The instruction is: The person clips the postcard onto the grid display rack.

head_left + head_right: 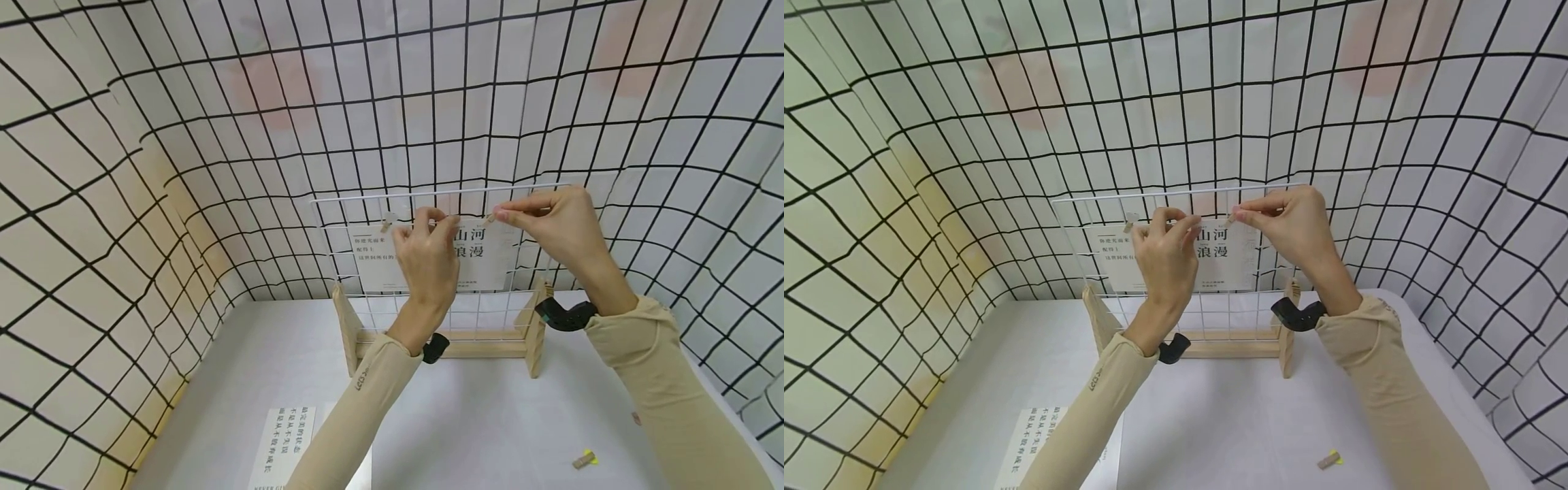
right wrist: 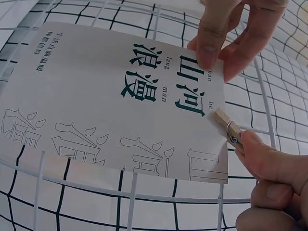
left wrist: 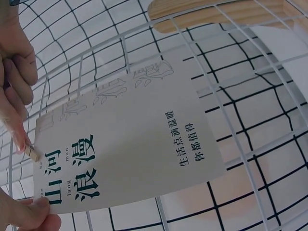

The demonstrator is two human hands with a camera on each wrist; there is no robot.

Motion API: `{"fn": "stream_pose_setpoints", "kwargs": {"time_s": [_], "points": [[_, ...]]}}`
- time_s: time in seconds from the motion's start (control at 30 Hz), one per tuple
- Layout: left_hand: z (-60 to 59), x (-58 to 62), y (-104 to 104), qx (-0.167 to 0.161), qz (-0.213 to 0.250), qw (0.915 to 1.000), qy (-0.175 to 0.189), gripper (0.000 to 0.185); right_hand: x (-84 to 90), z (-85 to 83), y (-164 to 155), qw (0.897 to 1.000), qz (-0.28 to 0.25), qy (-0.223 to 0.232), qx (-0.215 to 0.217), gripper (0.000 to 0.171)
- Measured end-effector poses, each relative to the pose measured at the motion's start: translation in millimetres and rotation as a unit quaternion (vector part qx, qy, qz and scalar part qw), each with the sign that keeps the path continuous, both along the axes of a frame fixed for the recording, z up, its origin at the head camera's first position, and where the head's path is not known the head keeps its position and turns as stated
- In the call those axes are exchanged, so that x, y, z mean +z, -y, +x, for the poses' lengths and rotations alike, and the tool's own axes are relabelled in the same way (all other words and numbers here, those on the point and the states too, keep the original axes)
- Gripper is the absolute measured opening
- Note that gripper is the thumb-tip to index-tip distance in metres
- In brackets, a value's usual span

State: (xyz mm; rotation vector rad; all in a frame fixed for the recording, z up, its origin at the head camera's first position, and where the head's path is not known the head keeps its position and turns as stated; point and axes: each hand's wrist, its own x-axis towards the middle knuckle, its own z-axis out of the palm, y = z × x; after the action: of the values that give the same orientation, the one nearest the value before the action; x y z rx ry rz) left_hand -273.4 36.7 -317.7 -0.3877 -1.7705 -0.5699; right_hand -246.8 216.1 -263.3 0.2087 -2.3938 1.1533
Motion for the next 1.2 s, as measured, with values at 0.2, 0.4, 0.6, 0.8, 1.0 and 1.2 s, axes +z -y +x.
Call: {"fn": "stream_pose_setpoints", "kwargs": {"time_s": [0.2,0.4,0.6,0.8,1.0,1.2], "points": [[-1.0,-0.8,-1.4,0.005,-0.004,1.0000,-0.004,0.010,-1.8,-0.5,-0.9,1.000,0.005,-0.012,0.001,0.023],[-1.7,-1.7,-0.7,0.012,-0.005,0.9999,0.001,0.009,-4.2,-3.5,-1.1,0.999,0.015,-0.048,0.016,0.018],[-0.9,0.7,0.3,0.005,-0.005,1.0000,-0.002,0.006,-3.1,-3.0,-2.0,0.999,0.024,-0.046,0.015,0.017],[-1.8,3.8,1.3,-0.007,-0.005,1.0000,0.000,0.004,-0.9,-1.4,-3.1,0.999,0.026,-0.038,0.014,0.019],[-3.1,2.9,0.9,-0.011,-0.002,0.9999,0.010,0.003,-2.3,-2.4,-3.8,0.999,0.023,-0.044,0.022,0.017],[-3.9,2.9,1.4,-0.011,0.000,0.9998,0.014,0.003,-2.4,-2.2,-2.9,0.998,0.019,-0.047,0.026,0.016]]}}
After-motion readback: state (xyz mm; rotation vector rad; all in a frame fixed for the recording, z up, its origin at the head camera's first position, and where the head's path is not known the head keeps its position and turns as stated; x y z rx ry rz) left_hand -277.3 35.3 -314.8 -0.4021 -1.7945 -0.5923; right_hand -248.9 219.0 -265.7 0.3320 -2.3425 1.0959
